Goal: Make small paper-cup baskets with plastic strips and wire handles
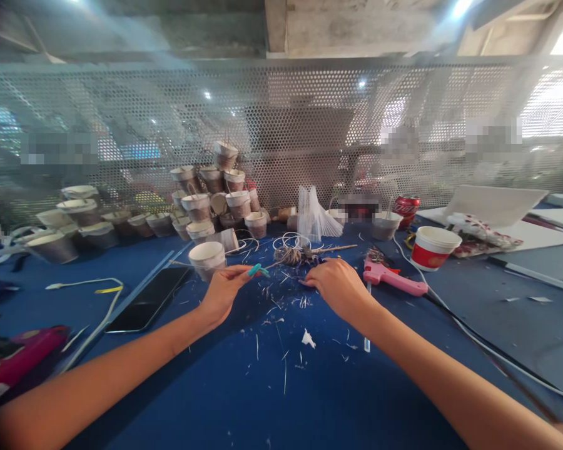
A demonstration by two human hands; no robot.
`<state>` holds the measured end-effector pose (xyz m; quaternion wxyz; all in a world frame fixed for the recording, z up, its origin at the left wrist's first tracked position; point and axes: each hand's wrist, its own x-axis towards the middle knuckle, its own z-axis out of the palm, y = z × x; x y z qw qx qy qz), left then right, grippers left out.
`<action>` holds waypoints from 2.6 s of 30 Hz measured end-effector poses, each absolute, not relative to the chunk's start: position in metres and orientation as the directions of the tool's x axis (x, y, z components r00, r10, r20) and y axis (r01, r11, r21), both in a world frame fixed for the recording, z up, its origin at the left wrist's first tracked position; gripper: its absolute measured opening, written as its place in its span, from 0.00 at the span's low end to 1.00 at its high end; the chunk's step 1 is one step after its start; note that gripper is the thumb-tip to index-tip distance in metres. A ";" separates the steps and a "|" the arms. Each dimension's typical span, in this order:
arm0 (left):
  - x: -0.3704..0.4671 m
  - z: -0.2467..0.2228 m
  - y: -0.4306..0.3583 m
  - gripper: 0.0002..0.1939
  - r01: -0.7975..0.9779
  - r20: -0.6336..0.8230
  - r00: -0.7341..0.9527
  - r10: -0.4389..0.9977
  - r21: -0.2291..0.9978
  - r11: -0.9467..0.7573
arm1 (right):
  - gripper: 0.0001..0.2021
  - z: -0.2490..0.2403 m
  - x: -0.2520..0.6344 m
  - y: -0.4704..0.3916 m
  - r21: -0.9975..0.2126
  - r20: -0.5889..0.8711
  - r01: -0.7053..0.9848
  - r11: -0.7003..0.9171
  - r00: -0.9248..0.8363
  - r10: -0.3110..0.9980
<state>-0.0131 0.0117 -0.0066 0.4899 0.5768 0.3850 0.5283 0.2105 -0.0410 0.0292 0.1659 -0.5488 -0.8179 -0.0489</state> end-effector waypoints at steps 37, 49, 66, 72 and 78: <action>-0.012 -0.008 0.012 0.10 -0.039 0.188 0.221 0.957 0.982 -0.184 | 0.11 0.023 0.201 -0.047 -0.106 0.483 0.920 0.378 -0.285 0.828; -0.011 -0.005 0.010 0.08 -0.057 0.200 0.191 0.961 0.980 -0.193 | 0.10 0.025 0.200 -0.047 -0.136 0.347 0.926 0.352 -0.289 0.892; -0.012 -0.008 0.010 0.07 -0.148 0.196 0.198 0.960 0.975 -0.168 | 0.09 0.023 0.201 -0.046 0.056 0.443 0.904 0.424 -0.404 0.800; -0.011 -0.006 0.010 0.09 -0.091 0.186 0.241 0.952 0.981 -0.169 | 0.12 0.024 0.199 -0.047 0.071 0.498 0.917 0.393 -0.374 0.782; -0.011 -0.007 0.011 0.09 -0.081 0.180 0.259 0.949 0.983 -0.164 | 0.13 0.025 0.194 -0.050 0.111 0.552 0.913 0.392 -0.385 0.740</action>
